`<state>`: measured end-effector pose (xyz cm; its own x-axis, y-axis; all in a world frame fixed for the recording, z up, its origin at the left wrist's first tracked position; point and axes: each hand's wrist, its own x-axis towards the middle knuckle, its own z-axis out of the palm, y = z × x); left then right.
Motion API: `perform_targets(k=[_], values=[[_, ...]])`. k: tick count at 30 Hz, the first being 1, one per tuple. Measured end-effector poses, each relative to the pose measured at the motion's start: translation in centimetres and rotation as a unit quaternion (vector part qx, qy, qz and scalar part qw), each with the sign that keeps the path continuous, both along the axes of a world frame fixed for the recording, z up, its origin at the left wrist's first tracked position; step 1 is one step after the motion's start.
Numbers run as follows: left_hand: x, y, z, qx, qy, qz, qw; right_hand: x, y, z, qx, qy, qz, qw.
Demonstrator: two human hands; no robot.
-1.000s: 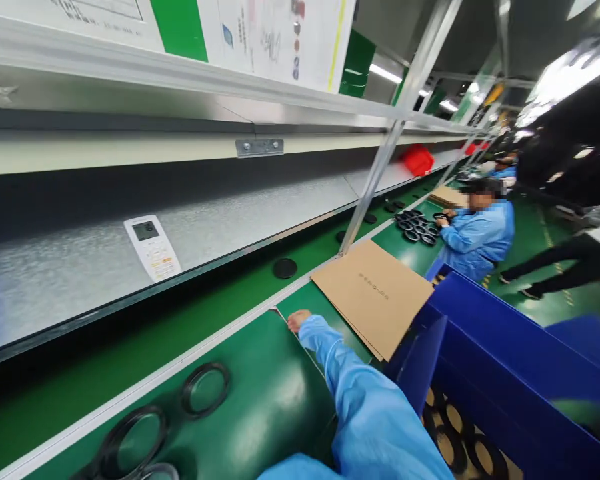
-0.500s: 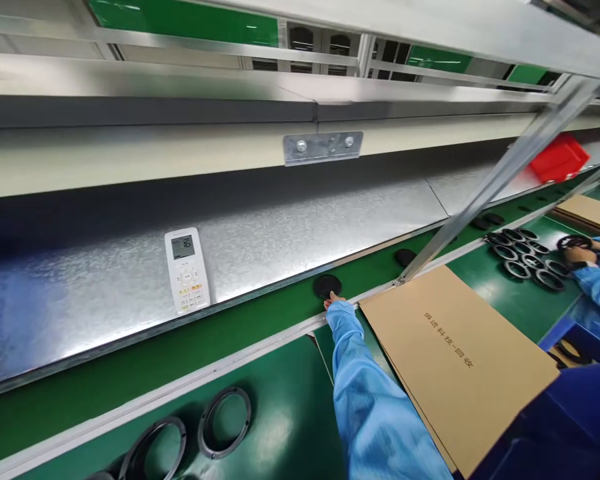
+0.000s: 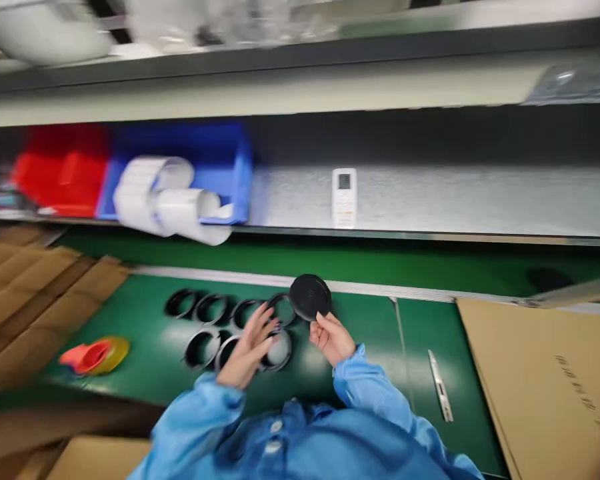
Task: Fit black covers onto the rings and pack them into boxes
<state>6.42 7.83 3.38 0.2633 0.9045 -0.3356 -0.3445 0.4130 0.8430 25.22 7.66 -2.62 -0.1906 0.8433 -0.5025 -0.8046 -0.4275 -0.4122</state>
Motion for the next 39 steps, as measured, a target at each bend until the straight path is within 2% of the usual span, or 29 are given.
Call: perform_targets(k=[2, 4, 7, 8, 10, 12, 13, 15, 16, 17, 19, 21, 23, 27, 30, 36, 39], values=[[-1.6, -2.4, 0.9, 0.000, -0.061, 0.019, 0.998, -5.0, -3.9, 1.5, 0.070, 0.023, 0.092, 0.993], [-2.6, -3.4, 1.7, -0.012, -0.145, 0.031, 0.989, -8.3, -6.5, 2.4, 0.139, -0.004, 0.183, 0.973], [-4.4, -4.1, 3.1, -0.028, -0.244, 0.069, 0.967, -10.0, -7.9, 2.9, 0.235, -0.146, 0.278, 0.920], [-5.1, -4.5, 3.4, -0.037, -0.267, 0.076, 0.960, -9.8, -7.9, 3.1, 0.252, -0.227, 0.268, 0.902], [-6.8, -5.3, 3.8, -0.069, -0.296, 0.062, 0.951, -8.9, -7.5, 4.0, 0.273, -0.409, 0.163, 0.855], [-8.2, -6.3, 3.7, -0.110, -0.318, 0.020, 0.942, -8.0, -7.4, 5.4, 0.318, -0.551, 0.046, 0.770], [-8.8, -6.8, 3.7, -0.127, -0.328, -0.004, 0.936, -7.8, -7.5, 6.2, 0.357, -0.593, 0.018, 0.721], [-9.7, -7.7, 3.6, -0.151, -0.344, -0.041, 0.926, -8.1, -7.8, 7.5, 0.440, -0.636, 0.027, 0.633], [-10.0, -8.1, 3.7, -0.158, -0.346, -0.047, 0.924, -8.5, -8.0, 7.9, 0.469, -0.648, 0.040, 0.599], [-10.3, -8.5, 3.8, -0.161, -0.344, -0.043, 0.924, -9.0, -8.2, 8.2, 0.486, -0.658, 0.049, 0.574], [-10.9, -9.1, 4.0, -0.161, -0.328, -0.021, 0.931, -10.1, -8.6, 8.2, 0.498, -0.673, 0.060, 0.543], [-11.5, -9.6, 4.2, -0.165, -0.302, -0.018, 0.939, -10.9, -8.9, 7.9, 0.503, -0.678, 0.080, 0.529], [-12.2, -10.0, 4.0, -0.170, -0.277, -0.045, 0.945, -11.5, -9.1, 7.6, 0.514, -0.671, 0.103, 0.524], [-12.8, -10.7, 3.5, -0.174, -0.260, -0.075, 0.947, -11.8, -9.7, 7.6, 0.526, -0.650, 0.113, 0.537], [-12.5, -10.9, 3.6, -0.174, -0.256, -0.083, 0.947, -11.7, -10.1, 8.0, 0.515, -0.637, 0.100, 0.565], [-11.2, -10.8, 4.2, -0.171, -0.248, -0.089, 0.949, -10.9, -11.0, 8.6, 0.471, -0.569, 0.092, 0.667], [-10.6, -10.8, 4.0, -0.174, -0.252, -0.088, 0.948, -10.0, -11.1, 8.5, 0.461, -0.562, 0.094, 0.681]])
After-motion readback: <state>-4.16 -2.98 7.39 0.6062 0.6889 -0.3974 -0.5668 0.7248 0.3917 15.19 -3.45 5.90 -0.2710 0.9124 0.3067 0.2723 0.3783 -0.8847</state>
